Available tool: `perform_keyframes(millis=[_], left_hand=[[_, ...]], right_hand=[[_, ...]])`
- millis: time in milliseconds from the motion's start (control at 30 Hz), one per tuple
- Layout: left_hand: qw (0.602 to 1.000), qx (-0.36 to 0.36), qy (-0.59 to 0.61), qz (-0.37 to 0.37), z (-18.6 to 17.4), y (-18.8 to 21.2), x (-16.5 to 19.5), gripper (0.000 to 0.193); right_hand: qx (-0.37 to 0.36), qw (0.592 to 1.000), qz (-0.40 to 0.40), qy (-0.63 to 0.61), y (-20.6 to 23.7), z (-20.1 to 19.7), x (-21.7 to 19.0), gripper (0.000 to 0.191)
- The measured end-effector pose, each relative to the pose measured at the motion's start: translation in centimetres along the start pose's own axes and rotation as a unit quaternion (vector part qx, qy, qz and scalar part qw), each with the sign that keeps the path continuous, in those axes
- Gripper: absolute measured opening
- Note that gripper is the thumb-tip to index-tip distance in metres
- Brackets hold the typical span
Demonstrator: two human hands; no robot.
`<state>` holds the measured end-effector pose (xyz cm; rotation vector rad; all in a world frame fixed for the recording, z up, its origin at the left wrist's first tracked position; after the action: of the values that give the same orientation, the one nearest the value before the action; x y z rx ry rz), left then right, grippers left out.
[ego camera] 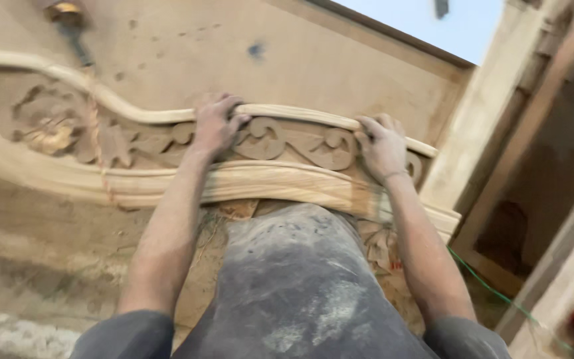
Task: The person uses an angle grinder to carve and smooth a decorative wooden panel with floral motifs. They repeatedly fit a curved wooden trim piece along the panel's edge, then use the grinder to refine the trim's profile. The person continues to adjust and reposition the trim piece while grinding.
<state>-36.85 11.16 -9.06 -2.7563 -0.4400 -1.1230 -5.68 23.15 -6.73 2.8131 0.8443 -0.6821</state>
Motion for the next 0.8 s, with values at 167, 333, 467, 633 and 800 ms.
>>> perform_keyframes(millis=[167, 333, 467, 633, 800], left_hand=[[1.000, -0.008, -0.028, -0.009, -0.3, 0.0, -1.7, 0.034], [0.999, -0.022, -0.041, -0.014, 0.1, 0.2, -2.6, 0.035], [0.999, -0.032, -0.035, 0.011, 0.1, 0.5, -2.7, 0.034], [0.999, -0.033, -0.025, 0.005, 0.1, 0.5, -2.4, 0.035], [0.999, -0.028, -0.013, 0.020, 0.5, 0.2, -0.8, 0.032]], right_hand=[[-0.032, 0.999, -0.003, 0.028, -0.3, 1.9, 0.3, 0.029], [-0.068, 0.996, -0.011, 0.064, -0.6, 2.9, 1.0, 0.032], [-0.091, 0.994, -0.023, 0.062, -0.9, 2.6, 0.6, 0.032], [-0.098, 0.992, -0.018, 0.072, -1.0, 1.9, -0.6, 0.030], [-0.042, 0.998, 0.000, 0.051, -0.6, 0.4, -0.9, 0.028]])
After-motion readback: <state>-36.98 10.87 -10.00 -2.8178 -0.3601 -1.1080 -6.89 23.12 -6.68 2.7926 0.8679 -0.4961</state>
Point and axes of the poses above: each hand's wrist, its own y-axis away from the middle knuckle, its own z-axis out of the palm, x = y × z, the point moved 7 cm from there along -y, towards the middle knuckle, and after that the axes turned 3 degrees about y, right-handed, at the moved point
